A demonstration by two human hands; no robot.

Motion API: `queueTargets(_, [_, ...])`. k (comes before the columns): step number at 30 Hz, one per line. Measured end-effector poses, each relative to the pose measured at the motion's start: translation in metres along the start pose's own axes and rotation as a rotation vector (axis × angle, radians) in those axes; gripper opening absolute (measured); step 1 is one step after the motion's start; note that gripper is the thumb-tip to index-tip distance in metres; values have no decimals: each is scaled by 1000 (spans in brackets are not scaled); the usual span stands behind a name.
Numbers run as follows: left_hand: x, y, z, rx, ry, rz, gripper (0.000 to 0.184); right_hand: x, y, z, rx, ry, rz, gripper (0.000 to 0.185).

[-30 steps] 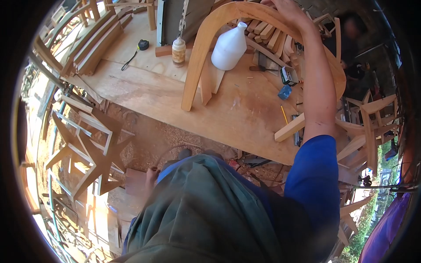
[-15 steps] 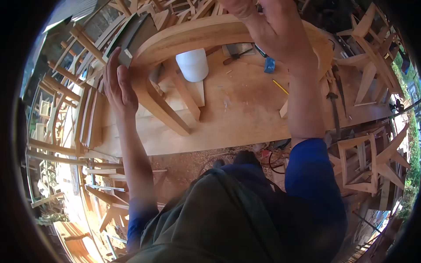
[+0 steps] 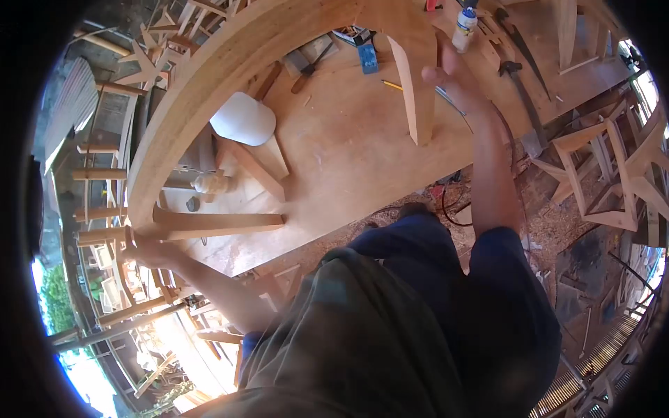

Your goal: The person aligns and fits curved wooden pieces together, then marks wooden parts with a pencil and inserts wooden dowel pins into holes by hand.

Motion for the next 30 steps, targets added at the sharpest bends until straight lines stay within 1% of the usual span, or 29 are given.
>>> queueTargets(1, [4,-15,0,-147,71,-27,85,-2,-4,-18,-18,52,99,104])
queueTargets(2, [8,-40,6,-89,-68,-137,74,-4,-9,-32,-85,95,152,100])
queueTargets(3, [13,-62,-3,-171,3,-168,67,-6,-12,-44,-146,138,206,97])
queueTargets(4, [20,-70,8,-424,-45,-133,75,-10,-11,-53,-202,176,262,94])
queueTargets(5, [16,-85,-17,-559,194,-117,81,-12,-5,-40,-164,158,196,82])
queueTargets(6, [8,-101,-45,-683,441,-102,90,-8,-7,-48,-182,190,213,80])
queueTargets(8, [-18,-108,-103,-959,569,48,101,-5,-5,-65,-207,269,276,78])
queueTargets(9, [-30,-113,-124,-1001,682,60,108,-4,-4,-73,-217,315,309,77])
queueTargets(11, [-52,-118,-151,-1023,672,202,119,6,-13,-95,-193,445,407,77])
queueTargets(13, [-82,-138,-197,-1054,827,204,126,11,-12,-119,-174,561,524,77])
queueTargets(14, [-91,-140,-202,-1075,794,218,129,8,-12,-126,-198,566,559,76])
queueTargets(15, [-106,-142,-211,-1111,733,224,126,7,-9,-134,-212,573,592,75])
queueTargets(16, [-117,-141,-215,-1068,679,241,107,8,-10,-143,-233,565,621,75])
queueTargets(17, [-124,-147,-217,-1094,765,70,83,5,-10,-148,-255,534,646,74])
queueTargets(18, [-123,-148,-215,-1119,647,-14,62,2,-13,-153,-281,494,664,73])
queueTargets(20, [-116,-144,-210,-1139,686,-5,53,-8,-23,-156,-312,386,710,72])
queueTargets(21, [-114,-145,-212,-1151,671,-68,38,-16,-30,-156,-318,318,742,71])
queueTargets(22, [-106,-144,-211,-1185,678,-120,38,-26,-34,-151,-312,253,787,71])
queueTargets(24, [-81,-134,-215,-1269,677,-208,36,-60,-29,-108,-143,281,926,69])
queueTargets(26, [-58,-132,-236,-1254,706,-382,49,-95,-7,-32,113,433,1049,71])
queueTargets(27, [-44,-129,-248,-1256,722,-456,48,-113,5,8,232,523,1113,74])
queueTargets(28, [-27,-123,-260,-1263,729,-510,47,-128,10,39,395,492,1131,77])
queueTargets(30, [9,-106,-280,-1276,757,-567,45,-169,3,71,478,554,1173,82])
Point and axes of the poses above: each hand's wrist, its own y-axis towards the middle knuckle, its own x-axis out of the back of the hand, z = x × y, the point moved 7 cm from there along y, towards the middle knuckle, and after that the axes turned 15 degrees about z, right-handed, at the moved point
